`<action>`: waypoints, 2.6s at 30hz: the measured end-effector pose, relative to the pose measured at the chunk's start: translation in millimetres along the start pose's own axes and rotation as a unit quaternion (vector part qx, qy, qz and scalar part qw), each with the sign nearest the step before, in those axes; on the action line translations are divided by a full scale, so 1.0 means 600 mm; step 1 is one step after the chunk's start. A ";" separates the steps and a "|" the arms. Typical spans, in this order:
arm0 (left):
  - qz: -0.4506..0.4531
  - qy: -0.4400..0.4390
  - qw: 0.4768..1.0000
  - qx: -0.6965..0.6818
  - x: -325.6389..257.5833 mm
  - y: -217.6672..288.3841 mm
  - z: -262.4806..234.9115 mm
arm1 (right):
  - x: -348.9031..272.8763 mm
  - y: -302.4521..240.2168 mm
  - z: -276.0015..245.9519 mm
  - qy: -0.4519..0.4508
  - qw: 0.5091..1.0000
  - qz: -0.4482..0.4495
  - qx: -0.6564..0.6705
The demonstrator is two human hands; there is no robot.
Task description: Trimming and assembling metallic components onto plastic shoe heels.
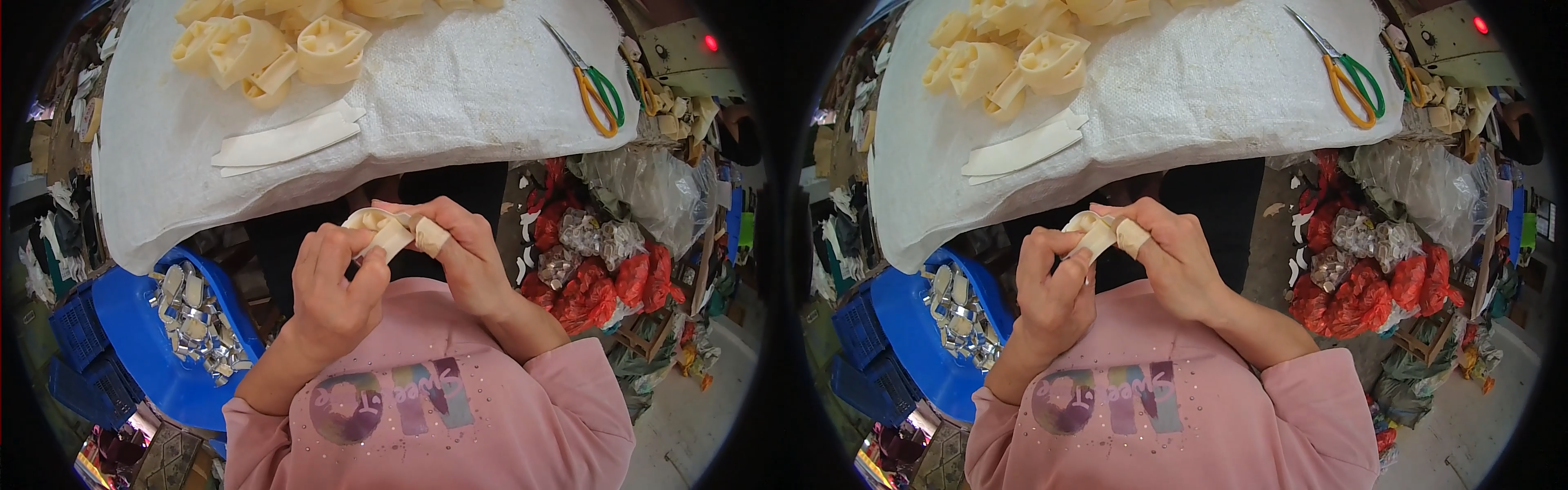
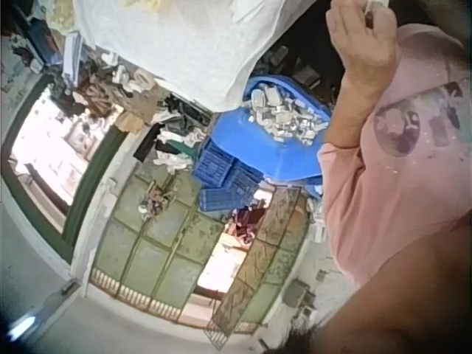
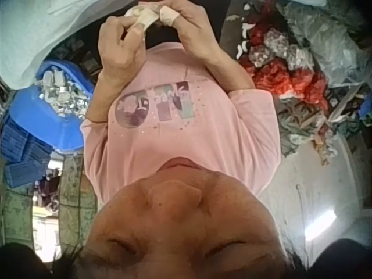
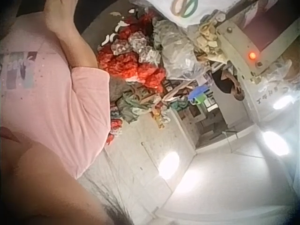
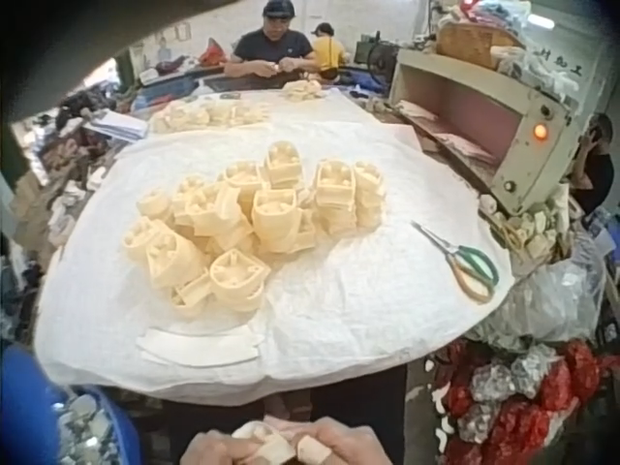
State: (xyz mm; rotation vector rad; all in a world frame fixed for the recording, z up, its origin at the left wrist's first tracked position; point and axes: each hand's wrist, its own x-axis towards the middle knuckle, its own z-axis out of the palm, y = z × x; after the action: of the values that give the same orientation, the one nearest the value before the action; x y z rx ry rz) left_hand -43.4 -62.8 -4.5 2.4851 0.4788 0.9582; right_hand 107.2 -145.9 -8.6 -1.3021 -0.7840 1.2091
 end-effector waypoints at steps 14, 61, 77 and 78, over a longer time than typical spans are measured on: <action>0.001 0.123 0.981 -0.151 -0.009 -0.004 0.020 | 0.028 0.047 -0.011 0.048 0.991 0.034 0.120; -0.052 0.055 0.967 -0.242 -0.012 -0.019 0.024 | 0.072 -0.009 -0.052 -0.230 0.959 0.143 0.081; -0.187 0.092 0.937 -0.280 -0.020 -0.020 0.021 | 0.061 0.034 -0.030 -0.103 0.989 -0.103 0.000; -0.199 0.104 0.934 -0.277 -0.021 -0.022 0.019 | 0.056 0.030 -0.030 -0.096 0.987 -0.129 0.004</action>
State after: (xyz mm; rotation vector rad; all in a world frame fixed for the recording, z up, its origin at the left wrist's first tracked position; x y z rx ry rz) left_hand -46.4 -60.7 -25.7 1.7113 0.6441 1.0176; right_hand 128.8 -121.5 -35.7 -1.0505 -1.0511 1.1363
